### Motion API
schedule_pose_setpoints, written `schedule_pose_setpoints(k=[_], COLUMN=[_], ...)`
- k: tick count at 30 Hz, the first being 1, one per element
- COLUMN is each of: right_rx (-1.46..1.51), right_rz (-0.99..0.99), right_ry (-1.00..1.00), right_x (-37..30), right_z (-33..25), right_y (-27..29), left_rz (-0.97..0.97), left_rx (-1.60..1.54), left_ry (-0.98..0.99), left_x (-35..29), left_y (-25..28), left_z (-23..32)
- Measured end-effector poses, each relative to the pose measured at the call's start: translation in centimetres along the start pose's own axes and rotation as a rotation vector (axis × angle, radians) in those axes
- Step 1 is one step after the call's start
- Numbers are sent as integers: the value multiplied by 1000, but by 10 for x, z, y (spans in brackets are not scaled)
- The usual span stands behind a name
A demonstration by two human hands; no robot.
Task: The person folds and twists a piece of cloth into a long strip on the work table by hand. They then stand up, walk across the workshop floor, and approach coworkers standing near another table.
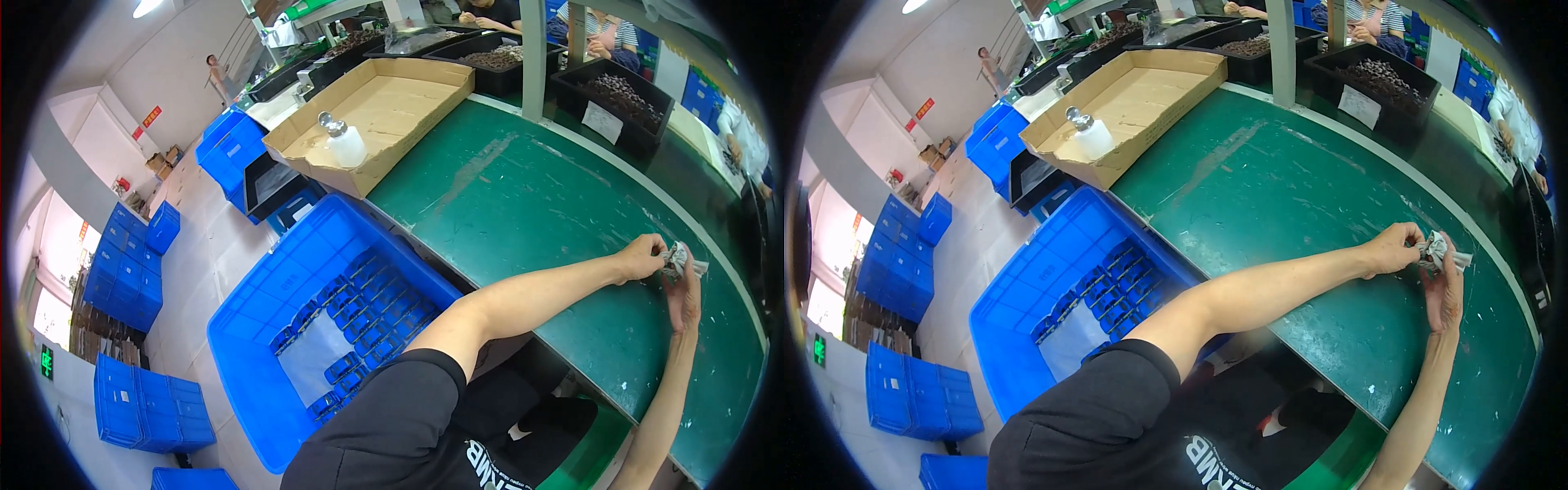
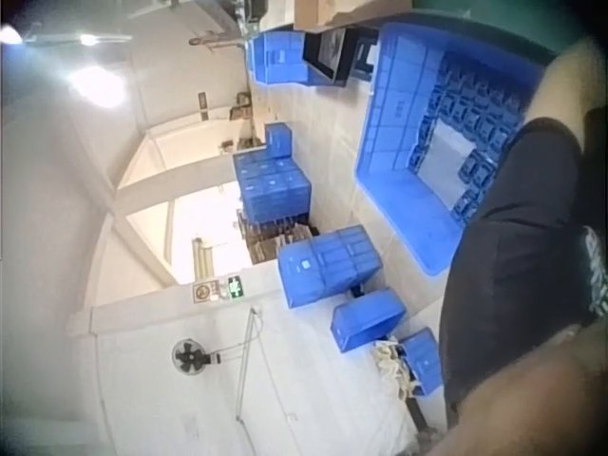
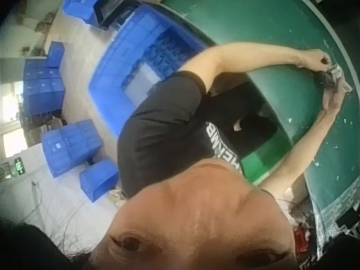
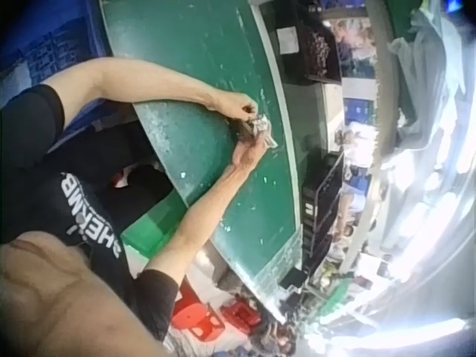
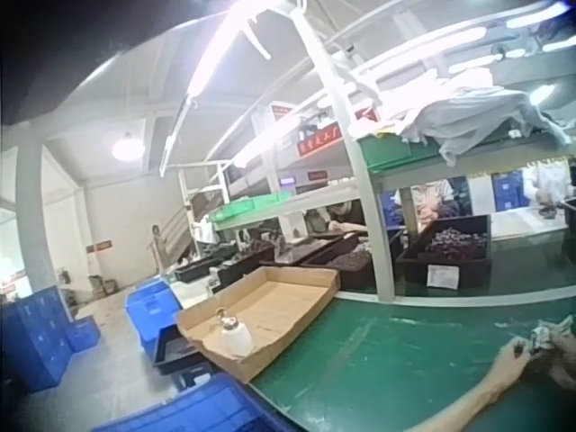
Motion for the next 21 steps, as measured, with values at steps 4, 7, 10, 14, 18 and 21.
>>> schedule_pose_setpoints(k=[4, 7, 10, 14, 18, 21], right_rx=[-122, -30, 14, -44, -39, -59], right_rz=[-1, 24, 92, 124, 111, 139], right_ry=[2, -25, -19, -10, -56, 19], right_x=[4, 5, 5, 2, 11, 17], right_z=[2, 5, 5, 4, 4, -6], right_y=[8, 15, 20, 18, 36, 62], left_rz=[41, 2, 48, 140, 161, 137], left_rx=[-49, -258, -467, -599, -694, -698], left_ry=[4, 79, 144, 137, 131, 61], left_x=[6, 6, 5, 11, 8, 13], left_y=[7, 4, 7, 19, 20, 19], left_z=[-8, -16, -19, -24, -19, -8])
Point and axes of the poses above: each hand's wrist, its own x-axis towards the middle knuckle, its own y-axis out of the back of the hand, z = x × y, the point moved 10 cm from there along x, towards the middle knuckle, and after that the axes turned 5 degrees about -y, right-handed, at the moved point
